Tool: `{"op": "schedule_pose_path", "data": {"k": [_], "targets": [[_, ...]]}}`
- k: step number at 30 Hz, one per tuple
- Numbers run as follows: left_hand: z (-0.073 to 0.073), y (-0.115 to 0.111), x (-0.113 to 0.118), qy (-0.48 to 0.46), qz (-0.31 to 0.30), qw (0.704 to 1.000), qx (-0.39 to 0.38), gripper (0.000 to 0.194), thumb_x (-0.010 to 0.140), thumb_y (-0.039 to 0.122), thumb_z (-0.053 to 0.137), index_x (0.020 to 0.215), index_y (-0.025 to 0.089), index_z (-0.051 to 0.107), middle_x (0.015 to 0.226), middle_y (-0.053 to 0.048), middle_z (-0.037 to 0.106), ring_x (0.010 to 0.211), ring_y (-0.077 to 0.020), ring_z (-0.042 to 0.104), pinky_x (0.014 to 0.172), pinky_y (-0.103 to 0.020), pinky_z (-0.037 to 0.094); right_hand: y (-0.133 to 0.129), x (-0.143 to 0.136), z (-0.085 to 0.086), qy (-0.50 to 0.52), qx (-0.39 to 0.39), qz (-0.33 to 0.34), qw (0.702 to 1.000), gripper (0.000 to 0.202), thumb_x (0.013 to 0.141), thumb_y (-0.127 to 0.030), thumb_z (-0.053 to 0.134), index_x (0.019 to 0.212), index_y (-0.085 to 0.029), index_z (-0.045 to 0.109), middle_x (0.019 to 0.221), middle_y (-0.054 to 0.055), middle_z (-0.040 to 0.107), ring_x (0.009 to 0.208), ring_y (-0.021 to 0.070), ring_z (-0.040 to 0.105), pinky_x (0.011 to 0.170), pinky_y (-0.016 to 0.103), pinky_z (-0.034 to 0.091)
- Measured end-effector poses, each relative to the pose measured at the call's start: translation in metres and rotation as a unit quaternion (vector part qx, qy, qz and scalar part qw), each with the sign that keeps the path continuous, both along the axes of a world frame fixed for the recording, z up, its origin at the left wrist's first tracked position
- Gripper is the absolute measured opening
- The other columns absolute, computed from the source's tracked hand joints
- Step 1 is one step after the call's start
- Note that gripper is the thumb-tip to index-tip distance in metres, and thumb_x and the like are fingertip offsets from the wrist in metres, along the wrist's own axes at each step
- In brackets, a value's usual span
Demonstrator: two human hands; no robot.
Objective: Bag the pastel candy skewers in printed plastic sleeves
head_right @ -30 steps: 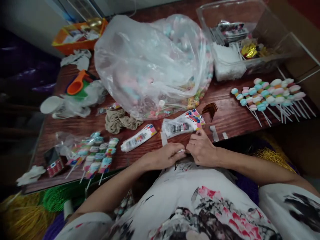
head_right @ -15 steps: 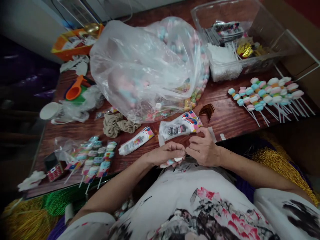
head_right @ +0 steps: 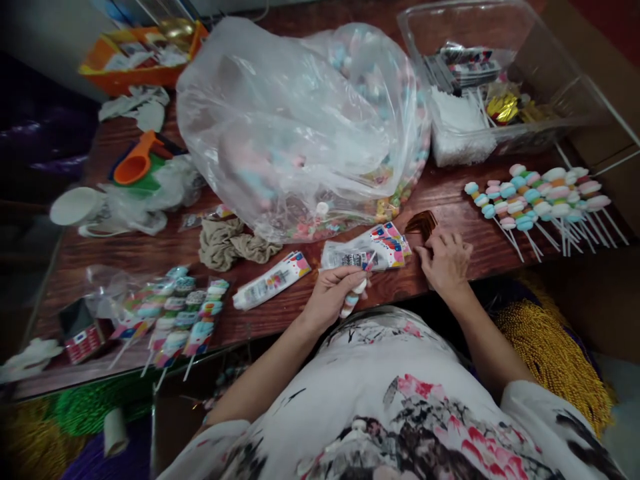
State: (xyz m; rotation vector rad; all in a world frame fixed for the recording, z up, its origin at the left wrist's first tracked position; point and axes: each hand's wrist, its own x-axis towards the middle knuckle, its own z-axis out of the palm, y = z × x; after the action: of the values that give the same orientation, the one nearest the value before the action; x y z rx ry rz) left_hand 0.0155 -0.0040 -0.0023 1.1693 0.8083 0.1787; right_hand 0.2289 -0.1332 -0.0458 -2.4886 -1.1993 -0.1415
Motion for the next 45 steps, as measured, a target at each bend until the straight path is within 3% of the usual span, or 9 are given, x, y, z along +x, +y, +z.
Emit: {"op": "schedule_pose_path", "data": {"k": [5,9,13,16,20,25,34,41,45], "targets": [[0.002,0.002,-0.003,-0.034,0.032,0.993,-0.11,0.035,0.073,0.048,0.073,0.081,0.015,0.066,0.058,0.001,0.062,0.036,-0.0051,0.042,0.032,-0.017,0.027,0.002,0.002,-0.008,-0.03,-0.028,0.031,0.999,0.018,0.09,-0.029,0.052,0.078,-0.017,0.059,0.096,0.014,0.066,0.096,0.0286,0.05,0.077,0.042,0.037],[-0.004,0.004,-0.006,-0.045,0.05,0.99,-0.127,0.032,0.072,0.044,0.074,0.079,0.014,0.065,0.059,0.001,0.062,0.041,-0.0067,0.05,0.035,-0.016,0.028,-0.014,0.003,-0.002,0.069,0.111,0.06,0.99,0.017,0.089,-0.026,0.052,0.074,-0.02,0.054,0.078,0.007,0.061,0.08,0.0217,0.053,0.072,0.037,0.042],[-0.008,0.0,0.006,-0.027,0.04,0.993,-0.108,0.033,0.073,0.046,0.073,0.08,0.014,0.067,0.06,0.002,0.06,0.043,-0.0059,0.05,0.037,-0.016,0.028,-0.015,-0.021,0.028,0.212,0.273,0.041,0.938,0.004,0.087,-0.025,0.06,0.087,-0.021,0.06,0.08,0.002,0.063,0.073,0.016,0.059,0.069,0.031,0.048],[-0.008,-0.004,0.02,-0.046,0.025,0.998,-0.045,0.034,0.074,0.047,0.071,0.078,0.014,0.069,0.062,0.003,0.058,0.048,-0.0045,0.047,0.044,-0.017,0.038,-0.003,-0.046,0.049,0.271,0.283,0.12,0.912,0.02,0.085,-0.021,0.064,0.105,-0.024,0.065,0.092,0.003,0.068,0.081,0.0171,0.064,0.074,0.033,0.052],[-0.005,-0.005,0.021,-0.084,0.013,0.994,0.07,0.033,0.08,0.045,0.065,0.082,0.013,0.072,0.067,0.002,0.056,0.056,-0.0058,0.047,0.054,-0.018,0.043,0.015,-0.062,0.053,0.158,0.22,0.274,0.923,0.027,0.084,-0.012,0.059,0.104,-0.026,0.071,0.086,0.004,0.07,0.087,0.021,0.064,0.079,0.039,0.051],[0.005,-0.002,0.004,-0.101,0.0,0.977,0.185,0.029,0.084,0.039,0.063,0.097,0.016,0.075,0.081,-0.002,0.064,0.068,-0.01,0.055,0.067,-0.022,0.046,0.022,-0.065,0.044,0.138,0.214,0.307,0.917,0.04,0.083,-0.007,0.055,0.115,-0.026,0.069,0.088,0.004,0.071,0.09,0.0212,0.065,0.081,0.039,0.051],[-0.006,0.0,-0.005,-0.096,-0.054,0.9,0.422,0.024,0.091,0.024,0.05,0.079,0.015,0.069,0.073,-0.002,0.056,0.069,-0.0118,0.051,0.069,-0.025,0.041,0.025,-0.058,0.057,0.159,0.141,0.356,0.91,0.033,0.082,-0.009,0.054,0.107,-0.024,0.07,0.084,0.002,0.073,0.076,0.0173,0.066,0.076,0.036,0.051],[-0.004,0.003,0.003,-0.139,0.026,0.95,0.278,0.029,0.089,0.034,0.056,0.068,0.015,0.064,0.065,0.001,0.054,0.062,-0.0103,0.05,0.065,-0.025,0.041,0.01,-0.069,0.057,0.168,0.215,0.221,0.936,0.015,0.082,-0.021,0.068,0.097,-0.023,0.069,0.091,0.005,0.072,0.086,0.0208,0.066,0.081,0.039,0.051],[-0.001,0.001,0.007,-0.14,0.018,0.929,0.342,0.031,0.092,0.036,0.053,0.072,0.016,0.065,0.072,-0.003,0.06,0.068,-0.0122,0.055,0.071,-0.026,0.045,0.01,-0.081,0.051,0.37,0.212,0.146,0.893,0.013,0.083,-0.031,0.069,0.09,-0.021,0.071,0.086,0.004,0.073,0.073,0.0168,0.067,0.068,0.032,0.055]]}}
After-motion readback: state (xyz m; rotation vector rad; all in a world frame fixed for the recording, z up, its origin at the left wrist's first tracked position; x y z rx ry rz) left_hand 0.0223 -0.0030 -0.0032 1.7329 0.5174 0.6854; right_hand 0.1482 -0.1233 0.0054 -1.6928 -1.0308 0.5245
